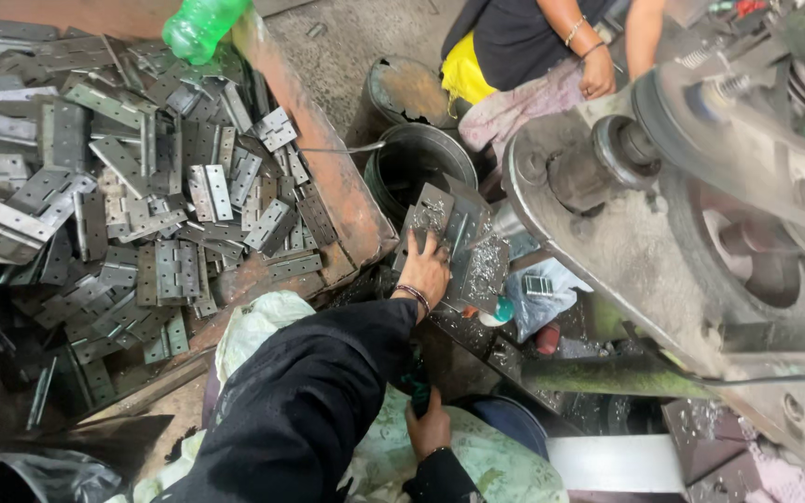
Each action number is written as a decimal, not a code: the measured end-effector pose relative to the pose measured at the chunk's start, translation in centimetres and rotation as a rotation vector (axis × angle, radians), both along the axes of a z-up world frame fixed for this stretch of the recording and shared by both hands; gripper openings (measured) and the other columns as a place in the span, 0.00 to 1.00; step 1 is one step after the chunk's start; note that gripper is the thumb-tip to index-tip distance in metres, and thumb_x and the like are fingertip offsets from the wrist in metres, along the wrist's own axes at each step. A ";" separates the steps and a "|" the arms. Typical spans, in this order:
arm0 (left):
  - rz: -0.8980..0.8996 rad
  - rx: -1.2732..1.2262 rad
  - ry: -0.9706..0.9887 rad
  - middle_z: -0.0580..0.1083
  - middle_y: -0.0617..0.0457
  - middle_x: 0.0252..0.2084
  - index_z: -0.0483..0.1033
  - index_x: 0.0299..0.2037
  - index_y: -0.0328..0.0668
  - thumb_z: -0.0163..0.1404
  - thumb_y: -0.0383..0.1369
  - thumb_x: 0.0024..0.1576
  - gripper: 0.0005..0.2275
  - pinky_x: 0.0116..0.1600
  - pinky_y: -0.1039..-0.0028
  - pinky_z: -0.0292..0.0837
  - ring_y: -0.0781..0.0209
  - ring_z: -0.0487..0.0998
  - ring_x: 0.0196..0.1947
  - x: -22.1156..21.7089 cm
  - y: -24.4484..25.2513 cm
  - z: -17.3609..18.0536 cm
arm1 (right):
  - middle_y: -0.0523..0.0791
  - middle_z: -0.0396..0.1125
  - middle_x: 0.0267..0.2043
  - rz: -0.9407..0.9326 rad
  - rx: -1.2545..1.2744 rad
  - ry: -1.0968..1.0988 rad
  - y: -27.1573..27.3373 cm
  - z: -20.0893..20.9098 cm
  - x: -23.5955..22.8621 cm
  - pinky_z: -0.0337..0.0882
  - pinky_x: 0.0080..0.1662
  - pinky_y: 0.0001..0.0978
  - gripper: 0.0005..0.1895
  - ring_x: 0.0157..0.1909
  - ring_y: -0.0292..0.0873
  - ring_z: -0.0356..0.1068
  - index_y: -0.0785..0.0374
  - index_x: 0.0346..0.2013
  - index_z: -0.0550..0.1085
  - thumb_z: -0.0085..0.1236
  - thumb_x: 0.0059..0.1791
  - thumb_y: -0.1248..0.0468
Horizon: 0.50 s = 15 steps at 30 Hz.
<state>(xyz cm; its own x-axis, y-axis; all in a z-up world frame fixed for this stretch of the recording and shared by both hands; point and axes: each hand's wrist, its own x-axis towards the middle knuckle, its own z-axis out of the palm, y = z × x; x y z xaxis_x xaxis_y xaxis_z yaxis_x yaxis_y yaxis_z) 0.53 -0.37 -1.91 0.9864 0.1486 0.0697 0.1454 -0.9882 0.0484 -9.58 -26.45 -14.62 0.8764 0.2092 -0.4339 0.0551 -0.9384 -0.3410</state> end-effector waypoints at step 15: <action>0.045 -0.053 0.034 0.61 0.56 0.72 0.69 0.67 0.49 0.34 0.39 0.67 0.20 0.69 0.24 0.35 0.38 0.43 0.78 3.4 0.9 -0.7 | 0.61 0.73 0.43 0.084 0.070 -0.166 -0.3 -1.3 0.6 0.75 0.42 0.56 0.44 0.41 0.66 0.75 0.58 0.72 0.52 0.61 0.47 0.51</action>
